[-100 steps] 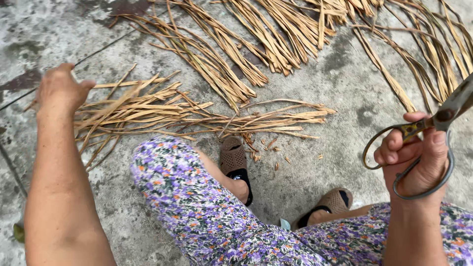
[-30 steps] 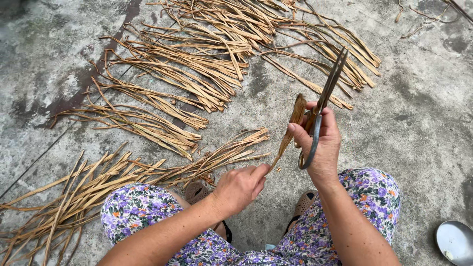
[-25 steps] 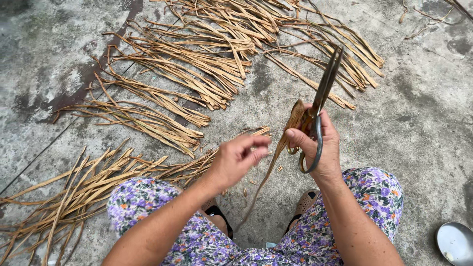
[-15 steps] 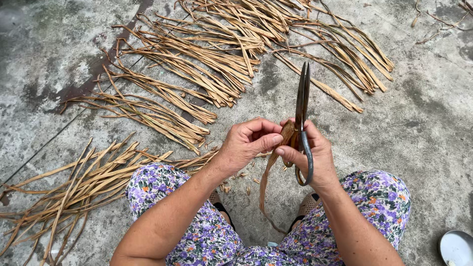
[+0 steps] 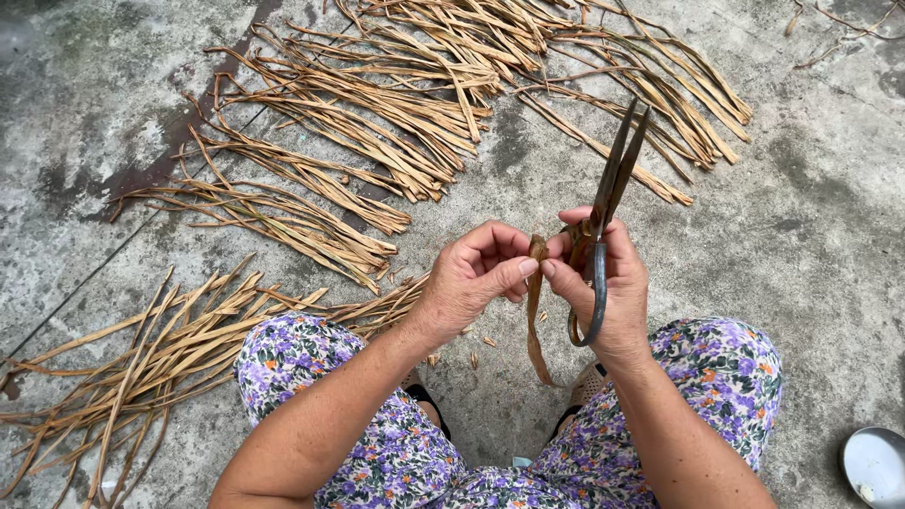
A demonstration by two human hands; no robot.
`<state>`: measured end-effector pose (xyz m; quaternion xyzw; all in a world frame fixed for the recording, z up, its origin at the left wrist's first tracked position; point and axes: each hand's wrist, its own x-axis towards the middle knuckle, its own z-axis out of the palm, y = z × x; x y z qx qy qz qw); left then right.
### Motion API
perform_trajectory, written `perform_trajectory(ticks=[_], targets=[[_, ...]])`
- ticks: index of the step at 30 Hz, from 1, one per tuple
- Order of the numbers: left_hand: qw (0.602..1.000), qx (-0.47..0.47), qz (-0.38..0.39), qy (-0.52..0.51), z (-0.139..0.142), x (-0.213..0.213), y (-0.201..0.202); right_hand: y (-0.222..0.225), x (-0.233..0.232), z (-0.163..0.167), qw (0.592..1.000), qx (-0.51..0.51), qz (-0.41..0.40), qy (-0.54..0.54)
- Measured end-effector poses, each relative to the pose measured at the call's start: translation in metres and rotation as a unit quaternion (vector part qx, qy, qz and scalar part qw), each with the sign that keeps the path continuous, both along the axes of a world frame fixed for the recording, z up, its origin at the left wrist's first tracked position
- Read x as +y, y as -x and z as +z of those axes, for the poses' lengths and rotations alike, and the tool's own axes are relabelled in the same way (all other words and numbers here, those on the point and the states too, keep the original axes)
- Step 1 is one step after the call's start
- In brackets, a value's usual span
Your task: The person sits on a concrete floor surrounded by piles of dried palm-like leaves, picks up individual leaves, and trims off damaged end sections with a pair of scissors. Trimmed pieces are set aside and cut-off scraps accumulate on the ground as the person works through the pile one leaf at a time.
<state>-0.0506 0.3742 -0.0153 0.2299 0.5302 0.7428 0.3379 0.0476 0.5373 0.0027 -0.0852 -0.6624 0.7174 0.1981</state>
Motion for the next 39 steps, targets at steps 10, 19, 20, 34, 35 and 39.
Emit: perform_trajectory(ticks=[10,19,20,34,35,39], targets=[[0.996,-0.062,-0.025,-0.059,-0.002,-0.002,-0.001,-0.001,-0.001,0.006,0.999,-0.021,0.004,0.046],[0.995,-0.047,0.068,-0.047,-0.002,-0.008,0.008,0.002,-0.006,0.001,0.99,-0.012,-0.007,-0.138],[0.993,-0.052,0.087,-0.055,-0.003,-0.009,0.011,0.002,-0.007,0.002,0.98,-0.016,-0.013,-0.198],[0.99,-0.004,0.135,-0.041,-0.003,-0.014,0.019,0.001,-0.031,0.02,0.873,-0.06,-0.057,-0.48],[0.99,-0.005,0.133,-0.039,-0.003,-0.014,0.019,0.001,-0.031,0.02,0.87,-0.058,-0.059,-0.486],[0.989,-0.011,0.14,-0.037,-0.002,-0.015,0.019,0.0,-0.033,0.017,0.863,-0.04,-0.072,-0.498]])
